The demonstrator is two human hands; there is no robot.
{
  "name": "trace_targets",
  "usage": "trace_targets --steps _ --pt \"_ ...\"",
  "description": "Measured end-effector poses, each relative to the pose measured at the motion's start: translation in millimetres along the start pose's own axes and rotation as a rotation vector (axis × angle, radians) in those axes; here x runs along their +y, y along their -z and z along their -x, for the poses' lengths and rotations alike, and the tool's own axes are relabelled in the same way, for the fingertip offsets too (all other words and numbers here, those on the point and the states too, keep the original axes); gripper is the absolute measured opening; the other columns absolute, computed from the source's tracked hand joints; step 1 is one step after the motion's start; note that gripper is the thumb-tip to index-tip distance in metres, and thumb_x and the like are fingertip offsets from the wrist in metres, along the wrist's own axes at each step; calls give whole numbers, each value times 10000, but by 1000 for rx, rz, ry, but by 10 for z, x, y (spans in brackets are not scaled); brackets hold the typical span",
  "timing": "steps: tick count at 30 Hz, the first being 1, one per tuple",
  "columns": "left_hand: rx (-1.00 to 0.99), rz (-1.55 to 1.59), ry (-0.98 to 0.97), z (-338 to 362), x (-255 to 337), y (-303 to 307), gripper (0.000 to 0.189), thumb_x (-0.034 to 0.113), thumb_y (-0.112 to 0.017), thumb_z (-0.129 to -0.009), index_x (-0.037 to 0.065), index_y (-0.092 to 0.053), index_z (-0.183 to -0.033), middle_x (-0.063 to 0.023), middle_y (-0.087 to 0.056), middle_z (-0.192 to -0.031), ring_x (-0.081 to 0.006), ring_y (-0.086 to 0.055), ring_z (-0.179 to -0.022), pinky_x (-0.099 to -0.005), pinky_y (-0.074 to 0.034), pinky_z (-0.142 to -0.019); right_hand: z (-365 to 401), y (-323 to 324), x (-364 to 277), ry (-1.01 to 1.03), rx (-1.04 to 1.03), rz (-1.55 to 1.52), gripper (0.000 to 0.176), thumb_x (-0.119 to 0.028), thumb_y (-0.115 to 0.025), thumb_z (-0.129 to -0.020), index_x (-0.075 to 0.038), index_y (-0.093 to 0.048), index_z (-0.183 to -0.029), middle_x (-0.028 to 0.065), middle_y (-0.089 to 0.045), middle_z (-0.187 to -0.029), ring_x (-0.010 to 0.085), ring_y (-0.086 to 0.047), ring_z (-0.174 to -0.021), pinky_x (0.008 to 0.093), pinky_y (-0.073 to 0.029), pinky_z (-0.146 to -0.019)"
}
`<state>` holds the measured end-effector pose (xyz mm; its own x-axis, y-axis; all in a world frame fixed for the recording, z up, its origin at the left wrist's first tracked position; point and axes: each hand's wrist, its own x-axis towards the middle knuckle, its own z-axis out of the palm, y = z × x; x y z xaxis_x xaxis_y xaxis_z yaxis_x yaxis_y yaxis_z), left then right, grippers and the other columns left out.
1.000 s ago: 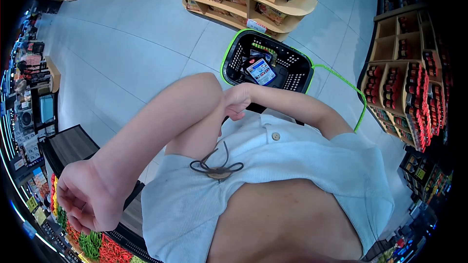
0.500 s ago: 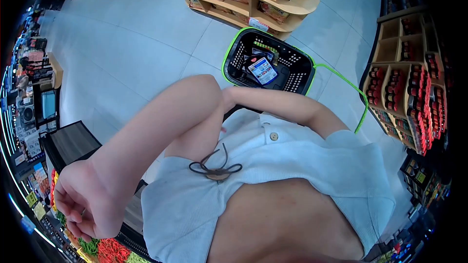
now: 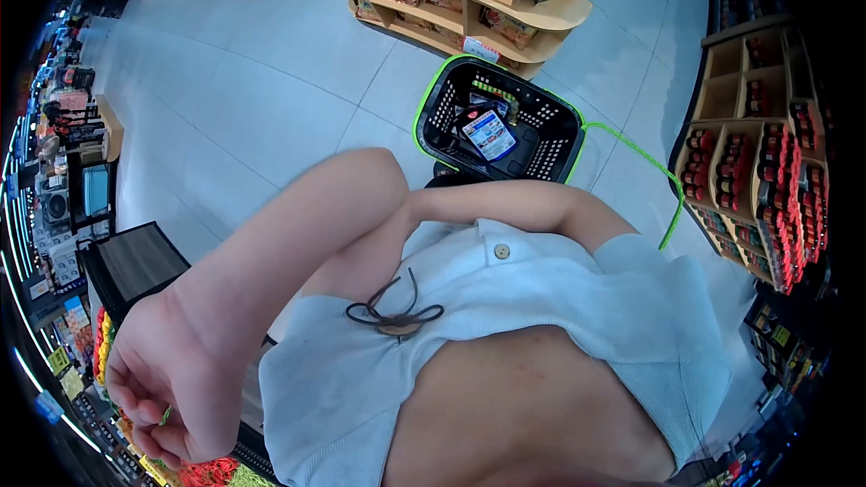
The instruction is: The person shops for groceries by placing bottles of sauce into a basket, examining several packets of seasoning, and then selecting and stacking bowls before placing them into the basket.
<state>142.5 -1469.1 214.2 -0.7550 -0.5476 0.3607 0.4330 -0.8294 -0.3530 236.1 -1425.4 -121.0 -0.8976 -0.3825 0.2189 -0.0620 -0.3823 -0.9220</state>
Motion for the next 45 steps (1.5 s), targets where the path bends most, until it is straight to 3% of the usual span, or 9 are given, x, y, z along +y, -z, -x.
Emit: trace_targets --steps 8,12,16,24,32,36,40,43,45 --pt "-88 9 24 17 20 -63 197 62 -432 -664 213 -506 -768 119 -494 -696 -46 -316 -432 -164 -298 -466 234 54 -450 -176 -31 -304 420 -290 -475 -937 -38 -434 -1270 132 -506 -1249 291 -580 -1051 263 -492 -491" --pt "-123 24 30 15 29 -74 198 61 -432 -664 213 -507 -768 120 -493 -695 -45 -313 -426 -161 -295 -461 -95 4 323 -149 -19 686 346 -245 -516 -897 -66 -524 -1192 91 -575 -1159 181 -579 -891 289 -478 -541" --pt "-164 55 49 -12 35 -102 198 61 -432 -665 213 -507 -769 120 -493 -694 -44 -310 -420 -159 -292 -457 -114 -86 282 16 170 839 375 -266 -501 -911 -68 -489 -1229 106 -552 -1193 220 -563 -1013 299 -485 -548" --pt "-132 61 -9 90 119 -278 178 64 -416 -696 191 -518 -768 127 -490 -679 -31 -300 -387 -144 -265 -434 112 -41 -304 -54 40 -542 326 -205 -562 -873 -68 -519 -1165 58 -576 -1129 152 -580 -903 258 -445 -544" --pt "-219 37 -63 242 164 -503 119 81 -431 -729 162 -510 -770 93 -436 -597 -39 -307 -402 -167 -277 -450 -341 -308 -205 11 49 404 482 -381 -540 -879 -53 -479 -1226 98 -548 -1136 189 -534 -1011 377 -439 -793" --pt "-501 35 -106 133 263 -364 103 59 -428 -744 136 -481 -784 62 -425 -628 -64 -329 -440 -190 -319 -480 76 -310 -560 -86 140 -251 570 -470 -529 -881 -46 -459 -1256 118 -534 -1140 208 -510 -1066 436 -436 -917" --pt "-782 -356 -346 368 199 -16 86 177 -431 -858 116 -441 -797 8 -439 -709 -69 -328 -434 -204 -299 -417 1285 -205 -312 392 437 -1128 848 -698 -360 -820 -65 -298 -1381 197 -505 -1199 309 -518 -1098 463 -495 -816" --pt "-1070 -598 681 757 412 840 35 10 -455 -871 16 -489 -872 -113 -535 -748 -99 -443 -446 -198 -368 -404 2304 -684 -362 789 786 -1011 676 -590 -368 -894 -95 -343 -1355 170 -536 -1156 276 -542 -1056 441 -465 -838" --pt "-889 -770 1028 1163 445 1166 125 -56 -396 -861 19 -490 -895 -105 -550 -783 -62 -419 -471 -191 -351 -406 2360 -875 -426 872 944 -1011 606 -545 -388 -909 -90 -400 -1309 167 -544 -1142 277 -546 -1046 460 -441 -885"
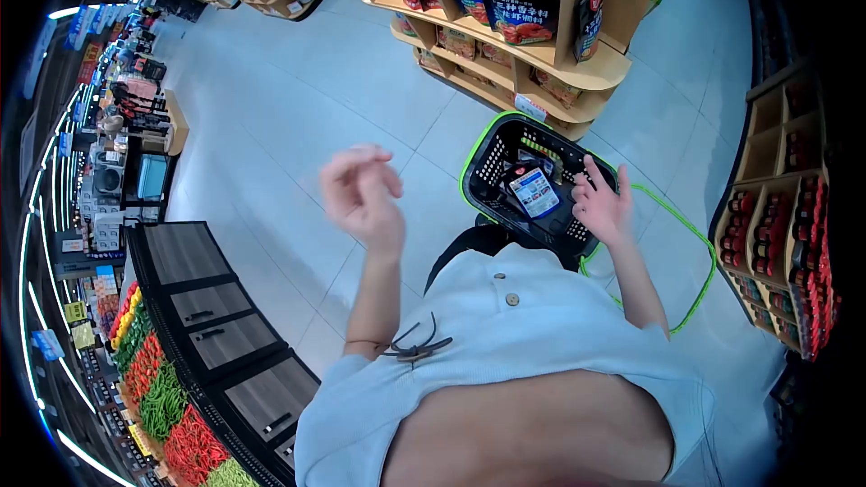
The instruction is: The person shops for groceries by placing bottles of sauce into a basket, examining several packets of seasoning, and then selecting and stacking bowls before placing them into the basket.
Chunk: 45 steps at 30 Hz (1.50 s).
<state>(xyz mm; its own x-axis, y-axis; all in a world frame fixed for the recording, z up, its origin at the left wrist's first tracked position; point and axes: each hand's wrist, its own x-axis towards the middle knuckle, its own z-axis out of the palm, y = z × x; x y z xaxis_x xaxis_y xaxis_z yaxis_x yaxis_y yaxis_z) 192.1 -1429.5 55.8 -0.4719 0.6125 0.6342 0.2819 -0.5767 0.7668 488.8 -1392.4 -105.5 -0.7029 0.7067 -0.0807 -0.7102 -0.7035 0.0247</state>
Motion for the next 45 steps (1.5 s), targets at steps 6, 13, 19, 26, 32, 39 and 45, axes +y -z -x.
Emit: trace_targets --steps 6,13,19,26,32,39,45 --pt "-432 125 161 666 -246 -1076 184 -73 -486 -836 1 -533 -998 -101 -579 -961 -113 -558 -734 -207 -457 -638 -536 -222 763 95 268 132 486 -441 -408 -936 -36 -498 -1189 143 -569 -1113 287 -528 -1091 435 -398 -962" --pt "-897 45 -182 954 -604 -1432 246 45 -586 -766 27 -593 -1012 -135 -572 -1150 -322 -515 -1126 -408 -402 -943 -745 -42 531 142 -180 113 564 -479 -286 -957 -50 -396 -1307 143 -535 -1212 304 -471 -1166 447 -364 -998" --pt "-1143 -232 -223 912 -1002 -1167 562 407 -414 -882 105 -397 -1356 -159 -298 -1445 -383 -172 -1364 -539 -111 -1079 -568 -288 487 350 168 208 645 -544 -280 -937 -90 -283 -1395 102 -357 -1394 259 -380 -1257 393 -276 -1066" --pt "-703 319 1202 980 -1657 -653 640 459 -314 -941 38 -219 -1414 -192 -333 -1400 -309 -306 -1315 -382 -297 -1053 -554 -765 670 128 -4 362 606 -454 -241 -969 -31 -269 -1402 137 -364 -1401 257 -422 -1230 411 -318 -1029" --pt "-636 997 1821 1435 -1590 -723 654 567 -328 -913 128 -306 -1398 -123 -325 -1430 -294 -314 -1313 -475 -263 -1063 -828 -398 1207 536 -70 1753 355 -312 -489 -911 -92 -585 -1173 120 -587 -1164 294 -514 -1112 422 -331 -994" --pt "-534 1346 1775 1656 -1471 -640 655 562 -256 -916 199 -168 -1455 -47 -203 -1500 -215 -185 -1378 -405 -184 -1090 -682 133 1184 652 -49 2473 431 -323 -524 -835 -102 -562 -1203 94 -522 -1270 302 -417 -1224 533 -218 -1037" --pt "-349 1066 1675 1760 -1376 -731 678 566 -253 -914 140 -199 -1439 -67 -247 -1477 -258 -287 -1328 -468 -243 -1071 -508 428 841 508 294 2441 569 -467 -482 -824 -153 -478 -1299 95 -422 -1361 295 -291 -1310 591 -89 -1033"
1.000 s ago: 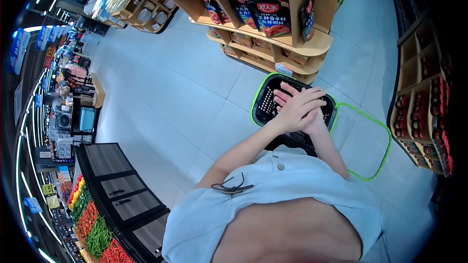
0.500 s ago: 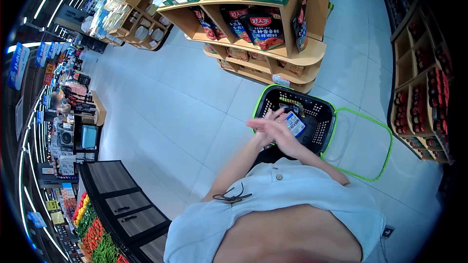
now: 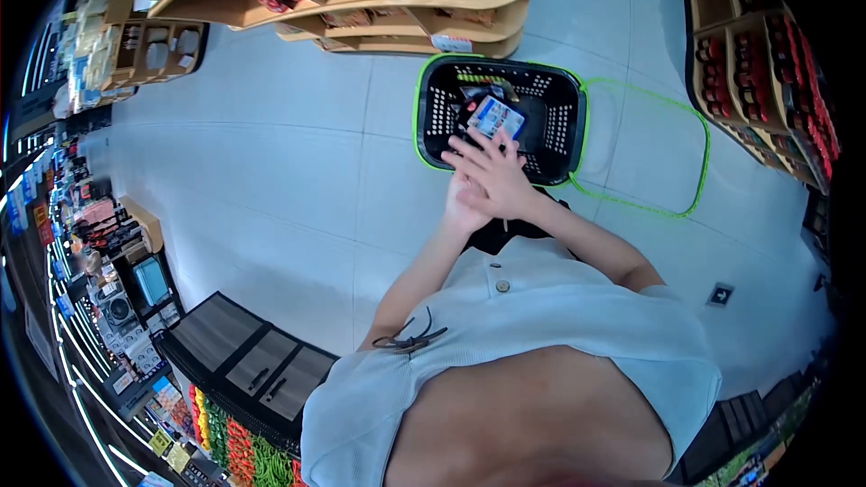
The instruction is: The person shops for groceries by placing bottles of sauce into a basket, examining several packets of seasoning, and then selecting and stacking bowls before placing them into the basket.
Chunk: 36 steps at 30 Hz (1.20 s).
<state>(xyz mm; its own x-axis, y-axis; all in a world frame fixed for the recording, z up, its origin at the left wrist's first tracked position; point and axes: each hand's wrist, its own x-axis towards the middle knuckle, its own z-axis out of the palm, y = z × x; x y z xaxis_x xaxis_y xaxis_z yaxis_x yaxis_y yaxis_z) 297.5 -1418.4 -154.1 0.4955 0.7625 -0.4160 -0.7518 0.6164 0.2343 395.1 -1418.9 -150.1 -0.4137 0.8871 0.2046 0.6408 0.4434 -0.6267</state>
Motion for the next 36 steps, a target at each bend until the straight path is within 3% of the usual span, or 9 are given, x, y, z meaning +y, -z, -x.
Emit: trace_targets --steps 1,6,10,14,16,20,25,33,36 --pt "-12 386 243 26 107 38 618 518 -286 -940 127 -245 -1417 -73 -304 -1442 -230 -298 -1324 -470 -233 -1087 33 -4 116 -80 14 67 561 -454 -485 -817 -151 -486 -1290 96 -425 -1359 300 -296 -1305 582 -82 -1039" --pt "103 -44 405 10 111 168 584 505 -357 -930 105 -351 -1354 -82 -412 -1367 -209 -365 -1271 -420 -261 -1060 418 -257 860 -343 54 155 492 -371 -497 -856 -100 -476 -1266 160 -524 -1215 319 -401 -1215 540 -143 -1044" --pt "168 -309 461 -145 179 495 554 461 -449 -908 100 -381 -1323 -118 -444 -1328 -219 -399 -1243 -407 -298 -1033 537 -689 1127 -595 -184 -435 436 -377 -474 -888 -90 -483 -1216 182 -629 -950 348 -617 -900 435 -451 -812" --pt "227 -296 469 -251 427 677 543 400 -432 -932 49 -355 -1340 -165 -443 -1331 -269 -459 -1213 -382 -348 -1012 527 -1054 1424 -563 -202 -478 395 -394 -430 -916 -77 -513 -1136 177 -634 -994 360 -605 -921 428 -476 -785" --pt "189 -338 459 -358 572 832 511 369 -394 -953 31 -354 -1333 -179 -468 -1312 -269 -490 -1185 -362 -371 -997 621 -1338 1673 -818 -268 -358 369 -384 -420 -924 -72 -541 -1080 200 -640 -919 378 -610 -873 439 -482 -774" --pt "253 -970 355 -580 830 959 377 301 -409 -960 25 -477 -1207 -143 -600 -1145 -214 -613 -987 -315 -435 -904 684 -1594 2047 -1006 -397 -307 387 -396 -452 -909 -55 -562 -1057 188 -644 -950 345 -609 -923 411 -474 -815" --pt "273 -1206 178 -1101 795 2020 244 181 -493 -935 4 -562 -1088 -97 -639 -999 -164 -620 -898 -276 -465 -841 797 -2302 2573 -1177 -260 -368 405 -395 -529 -870 -39 -586 -1055 175 -642 -963 314 -611 -941 364 -468 -842" --pt "740 -1221 324 -2155 317 3729 296 241 -603 -820 39 -583 -1036 -7 -578 -815 -97 -532 -687 -264 -460 -634 994 -3669 4038 -1079 -201 -74 423 -284 -650 -790 -39 -530 -1114 165 -595 -1001 324 -598 -915 367 -479 -819" --pt "871 -1224 354 -2523 116 4215 379 258 -666 -744 -1 -575 -1005 -88 -613 -748 -162 -563 -566 -286 -463 -505 815 -3889 4460 -995 -121 41 432 -268 -654 -777 -65 -528 -1138 170 -547 -1111 324 -539 -1043 394 -434 -899"
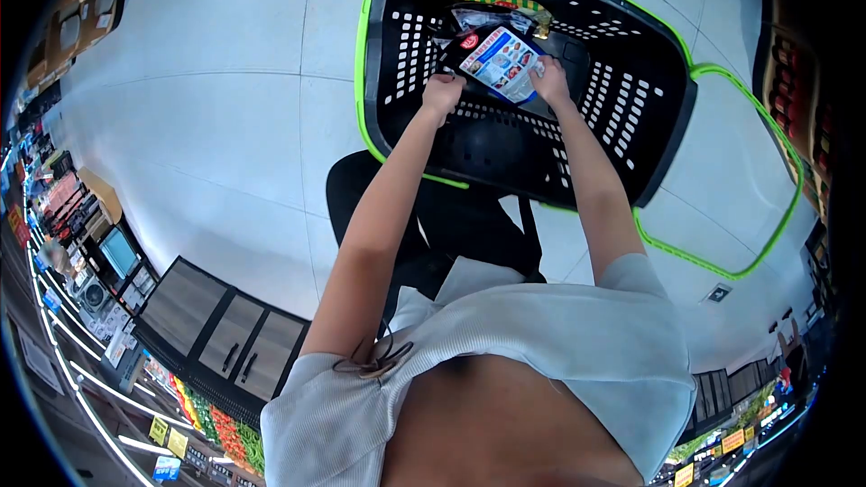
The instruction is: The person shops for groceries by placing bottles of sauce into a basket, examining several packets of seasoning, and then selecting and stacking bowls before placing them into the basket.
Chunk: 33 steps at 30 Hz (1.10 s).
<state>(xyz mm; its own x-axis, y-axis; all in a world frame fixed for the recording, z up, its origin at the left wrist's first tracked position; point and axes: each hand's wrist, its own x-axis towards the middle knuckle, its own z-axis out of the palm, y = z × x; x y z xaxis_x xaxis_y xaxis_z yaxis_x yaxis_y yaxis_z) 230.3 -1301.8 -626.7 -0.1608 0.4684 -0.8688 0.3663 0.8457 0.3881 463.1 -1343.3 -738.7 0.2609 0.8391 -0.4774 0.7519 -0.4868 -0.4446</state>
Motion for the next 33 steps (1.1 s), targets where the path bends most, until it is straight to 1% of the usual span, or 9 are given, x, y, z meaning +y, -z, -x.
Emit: trace_targets --steps 2,9,14,16,18,23,26,30,33 --pt "-36 -87 44 -255 18 -70 509 300 -639 -786 37 -493 -1198 -95 -586 -996 -207 -556 -899 -383 -486 -732 -234 -96 -78 -54 6 66 534 -299 -684 -755 -91 -489 -1206 147 -526 -1164 308 -507 -1108 394 -422 -924" --pt "-159 -127 126 -732 -130 -262 656 463 -639 -791 58 -436 -1267 -113 -534 -1172 -275 -518 -1065 -468 -464 -821 -348 -59 -114 258 -204 148 385 -330 -707 -723 -72 -606 -990 143 -631 -935 281 -612 -897 391 -490 -784" --pt "-557 194 152 306 70 -287 907 608 -632 -730 93 -253 -1374 -150 -482 -1224 -301 -498 -1082 -443 -474 -809 1019 419 -1011 401 -154 230 141 -157 -571 -732 -77 -620 -838 159 -638 -755 326 -634 -715 438 -517 -634" --pt "-324 406 -187 927 67 -246 810 500 -659 -768 17 -311 -1317 -128 -534 -1122 -242 -568 -949 -377 -491 -759 1531 837 -1416 386 -59 183 153 -131 -586 -710 -50 -609 -838 154 -631 -754 320 -626 -711 434 -499 -649" --pt "-353 526 53 1491 146 124 468 351 -598 -860 -44 -518 -1097 -103 -570 -997 -189 -592 -873 -349 -498 -731 1972 1313 -1743 573 61 61 155 -116 -610 -691 -44 -590 -827 122 -628 -767 305 -619 -710 428 -476 -681" --pt "-480 736 -39 2964 301 1415 380 268 -566 -882 12 -527 -1160 -77 -599 -1092 -179 -553 -1023 -373 -440 -881 2876 2668 -2718 459 -391 -512 271 -254 -751 -734 -47 -576 -739 6 -514 -656 94 -458 -519 262 -369 -493" --pt "-385 618 -141 3842 523 2306 412 234 -606 -846 30 -527 -1195 -73 -591 -1165 -177 -544 -1076 -357 -419 -933 3136 3315 -3270 591 108 -380 462 -316 -785 -675 -42 -556 -968 74 -543 -809 183 -526 -731 298 -433 -651" --pt "-627 757 -213 4133 438 3119 380 201 -590 -831 -9 -551 -1145 -105 -618 -1118 -201 -597 -1006 -352 -442 -928 3137 3489 -3541 512 -323 -612 747 -340 -775 -702 -48 -407 -1283 140 -526 -1118 220 -517 -1038 332 -415 -909" --pt "-738 927 -271 4353 475 3206 372 212 -568 -836 -26 -555 -1122 -151 -630 -1077 -231 -635 -939 -366 -489 -882 3394 3441 -3637 242 -972 -1050 497 -278 -604 -873 -13 -432 -1257 148 -553 -1192 182 -556 -1089 320 -467 -903"
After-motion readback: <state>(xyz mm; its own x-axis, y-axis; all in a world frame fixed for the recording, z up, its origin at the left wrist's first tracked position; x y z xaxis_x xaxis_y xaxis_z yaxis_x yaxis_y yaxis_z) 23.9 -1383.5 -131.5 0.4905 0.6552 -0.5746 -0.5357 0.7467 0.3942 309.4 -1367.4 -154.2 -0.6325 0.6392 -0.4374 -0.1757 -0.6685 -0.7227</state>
